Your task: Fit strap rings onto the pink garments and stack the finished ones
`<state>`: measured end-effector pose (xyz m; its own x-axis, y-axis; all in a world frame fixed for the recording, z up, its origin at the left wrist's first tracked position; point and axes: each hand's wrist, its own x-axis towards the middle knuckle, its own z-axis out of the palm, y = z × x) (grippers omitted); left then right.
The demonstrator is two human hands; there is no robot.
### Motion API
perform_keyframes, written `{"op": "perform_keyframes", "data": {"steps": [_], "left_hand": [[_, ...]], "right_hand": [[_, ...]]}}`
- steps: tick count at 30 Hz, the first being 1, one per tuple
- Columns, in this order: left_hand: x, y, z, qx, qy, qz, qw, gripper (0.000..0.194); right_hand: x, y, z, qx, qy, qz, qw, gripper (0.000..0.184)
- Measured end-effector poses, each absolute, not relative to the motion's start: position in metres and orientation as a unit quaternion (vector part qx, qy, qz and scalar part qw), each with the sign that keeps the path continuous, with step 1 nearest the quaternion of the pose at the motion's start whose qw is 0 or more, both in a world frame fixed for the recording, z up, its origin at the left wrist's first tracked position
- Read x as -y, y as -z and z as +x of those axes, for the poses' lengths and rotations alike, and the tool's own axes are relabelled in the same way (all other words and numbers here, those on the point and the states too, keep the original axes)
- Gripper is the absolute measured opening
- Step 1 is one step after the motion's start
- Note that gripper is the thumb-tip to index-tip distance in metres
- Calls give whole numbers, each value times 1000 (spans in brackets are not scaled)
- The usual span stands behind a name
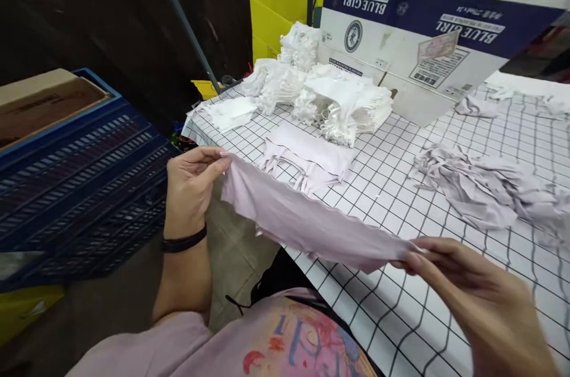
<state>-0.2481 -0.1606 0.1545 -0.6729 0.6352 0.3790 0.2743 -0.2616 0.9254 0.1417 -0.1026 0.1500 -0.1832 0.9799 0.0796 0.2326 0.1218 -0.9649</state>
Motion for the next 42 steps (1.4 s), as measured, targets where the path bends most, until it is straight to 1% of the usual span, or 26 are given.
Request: {"op": "perform_keyframes", "data": {"steps": [1, 2, 5, 7, 9, 13, 16, 20, 24, 27, 38, 42], "left_hand": [[157, -149, -261, -610, -692, 367, 122, 16], [149, -144, -273, -627, -684, 354, 119, 17], [104, -127, -302, -672, -639, 345, 145, 18], [64, -114, -316, -693, -601, 360, 168, 18], [22, -100, -325, -712, -565, 371, 189, 13], [-42, -74, -334, -734, -525, 383, 198, 6], [-72, -59, -338, -754, -488, 398, 188, 4], [-98, -50, -341, -784, -436, 410, 167, 4], [-113, -48, -339, -805, -389, 420, 158, 7], [-119, -47, -337, -814, -363, 427, 152, 8], [-123, -33, -339, -824, -319, 456, 104, 8], [-122, -30, -338, -816, -315, 477, 90, 11]], "right_hand": [[92, -144, 125, 613, -485, -484, 394, 14], [79, -138, 108, 601, -518, -477, 379, 17], [31, -115, 66, 586, -577, -450, 348, 32], [-1, -97, 45, 581, -571, -458, 356, 41], [-30, -80, 31, 579, -554, -474, 365, 47], [-69, -57, 21, 580, -522, -507, 365, 51], [-89, -48, 22, 591, -486, -531, 364, 48], [-110, -37, 20, 606, -430, -560, 366, 37], [-119, -30, 15, 636, -374, -586, 335, 27], [-120, -30, 12, 658, -342, -591, 317, 25], [-123, -25, 7, 634, -335, -613, 333, 21], [-126, -23, 6, 619, -344, -631, 317, 20]]}}
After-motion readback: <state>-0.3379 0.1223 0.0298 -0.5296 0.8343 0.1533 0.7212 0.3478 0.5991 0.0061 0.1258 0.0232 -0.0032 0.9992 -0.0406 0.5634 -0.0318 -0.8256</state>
